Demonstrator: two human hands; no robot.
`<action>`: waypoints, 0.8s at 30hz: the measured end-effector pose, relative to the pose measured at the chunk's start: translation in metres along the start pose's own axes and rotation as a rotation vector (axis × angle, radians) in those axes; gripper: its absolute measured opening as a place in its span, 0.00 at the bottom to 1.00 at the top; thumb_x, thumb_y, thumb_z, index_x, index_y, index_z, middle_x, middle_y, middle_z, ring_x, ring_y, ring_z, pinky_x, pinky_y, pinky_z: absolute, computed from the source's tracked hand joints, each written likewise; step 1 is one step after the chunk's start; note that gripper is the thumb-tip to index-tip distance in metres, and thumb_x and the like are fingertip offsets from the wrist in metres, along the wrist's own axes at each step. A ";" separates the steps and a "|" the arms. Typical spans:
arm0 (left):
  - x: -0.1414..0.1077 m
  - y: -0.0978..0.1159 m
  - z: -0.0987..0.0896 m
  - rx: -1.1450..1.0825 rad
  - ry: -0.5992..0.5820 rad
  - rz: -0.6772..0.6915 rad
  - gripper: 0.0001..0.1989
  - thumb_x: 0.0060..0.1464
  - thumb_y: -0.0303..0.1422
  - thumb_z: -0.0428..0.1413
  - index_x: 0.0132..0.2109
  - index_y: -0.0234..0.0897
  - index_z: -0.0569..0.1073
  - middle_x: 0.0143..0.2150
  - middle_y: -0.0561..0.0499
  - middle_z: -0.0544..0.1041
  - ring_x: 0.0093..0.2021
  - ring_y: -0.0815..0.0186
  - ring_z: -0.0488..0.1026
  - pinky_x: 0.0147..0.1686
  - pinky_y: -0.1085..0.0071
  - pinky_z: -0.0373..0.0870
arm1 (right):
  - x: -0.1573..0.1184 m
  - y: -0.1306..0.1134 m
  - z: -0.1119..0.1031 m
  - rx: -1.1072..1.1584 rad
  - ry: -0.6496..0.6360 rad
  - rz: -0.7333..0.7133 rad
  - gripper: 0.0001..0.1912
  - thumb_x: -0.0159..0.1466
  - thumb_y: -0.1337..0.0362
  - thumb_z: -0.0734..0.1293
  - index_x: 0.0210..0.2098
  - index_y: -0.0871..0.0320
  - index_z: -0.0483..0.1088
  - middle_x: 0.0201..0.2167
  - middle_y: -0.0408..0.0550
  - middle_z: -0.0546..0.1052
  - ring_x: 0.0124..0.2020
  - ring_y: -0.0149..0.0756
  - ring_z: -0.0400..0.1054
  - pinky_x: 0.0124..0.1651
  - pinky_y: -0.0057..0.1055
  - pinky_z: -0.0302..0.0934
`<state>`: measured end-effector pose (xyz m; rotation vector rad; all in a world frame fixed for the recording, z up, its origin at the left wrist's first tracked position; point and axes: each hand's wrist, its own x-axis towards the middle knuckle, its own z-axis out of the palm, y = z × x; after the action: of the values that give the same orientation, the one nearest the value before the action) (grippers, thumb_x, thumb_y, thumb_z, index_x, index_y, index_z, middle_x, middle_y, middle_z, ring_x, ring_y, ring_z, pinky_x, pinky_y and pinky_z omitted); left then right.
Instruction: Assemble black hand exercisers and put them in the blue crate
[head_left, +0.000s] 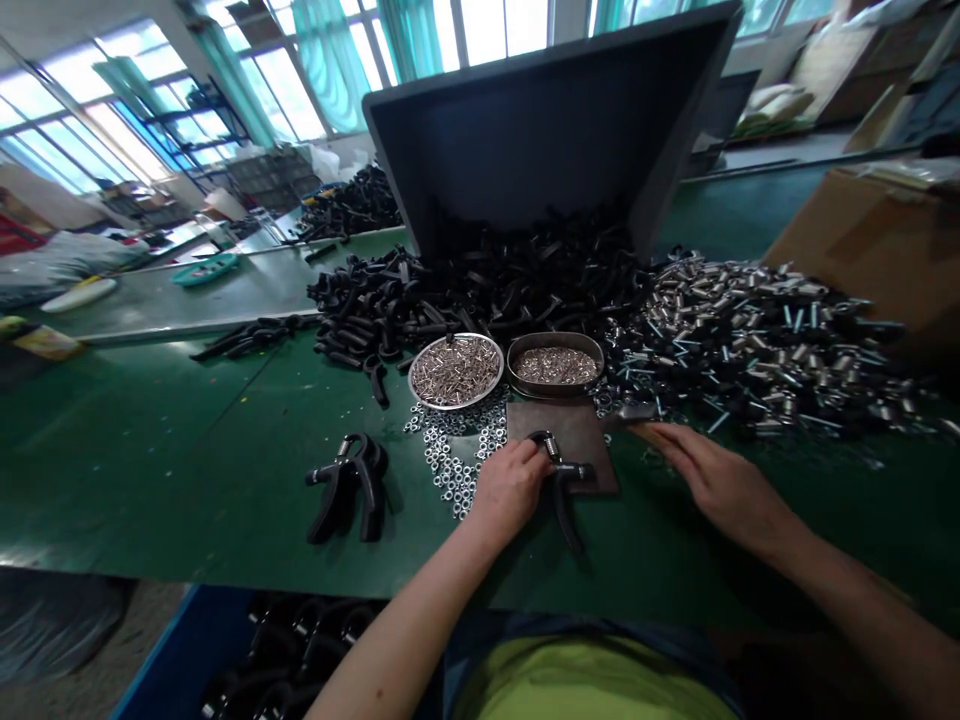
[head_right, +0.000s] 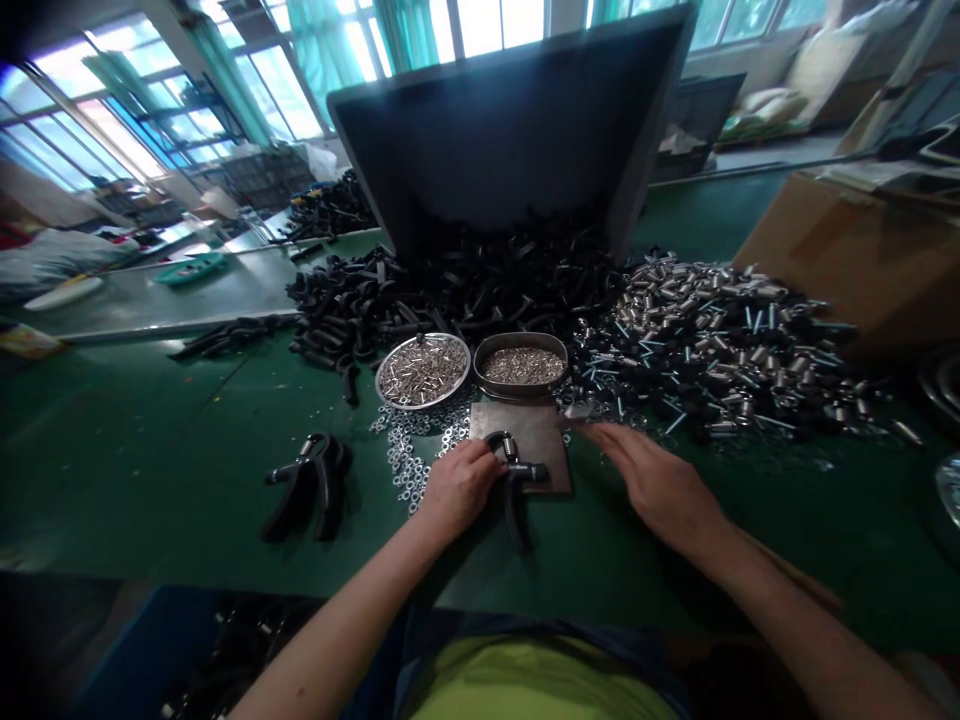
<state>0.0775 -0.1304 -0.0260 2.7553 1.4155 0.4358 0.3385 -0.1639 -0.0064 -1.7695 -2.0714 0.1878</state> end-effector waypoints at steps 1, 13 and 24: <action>-0.001 0.001 -0.001 0.011 -0.008 0.002 0.12 0.61 0.36 0.46 0.35 0.38 0.72 0.35 0.49 0.72 0.36 0.64 0.67 0.32 0.71 0.64 | 0.009 -0.010 -0.001 0.075 0.032 -0.037 0.19 0.67 0.61 0.51 0.54 0.56 0.63 0.48 0.52 0.75 0.45 0.41 0.71 0.42 0.36 0.66; -0.024 0.013 -0.013 -0.097 -0.137 -0.227 0.22 0.58 0.27 0.47 0.59 0.48 0.65 0.46 0.45 0.70 0.41 0.60 0.69 0.36 0.67 0.70 | -0.010 -0.013 0.023 -0.100 0.071 -0.188 0.19 0.68 0.62 0.53 0.55 0.56 0.65 0.44 0.48 0.76 0.40 0.36 0.72 0.39 0.31 0.66; -0.014 0.014 -0.021 -1.663 -0.073 -0.983 0.15 0.50 0.24 0.55 0.47 0.31 0.74 0.45 0.42 0.75 0.38 0.63 0.73 0.32 0.69 0.75 | -0.007 0.010 0.014 -0.214 0.149 -0.321 0.14 0.65 0.63 0.58 0.44 0.59 0.73 0.38 0.54 0.74 0.41 0.42 0.66 0.42 0.37 0.62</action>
<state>0.0761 -0.1524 -0.0074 0.6918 1.1736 0.8226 0.3427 -0.1667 -0.0241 -1.4804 -2.2946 -0.2588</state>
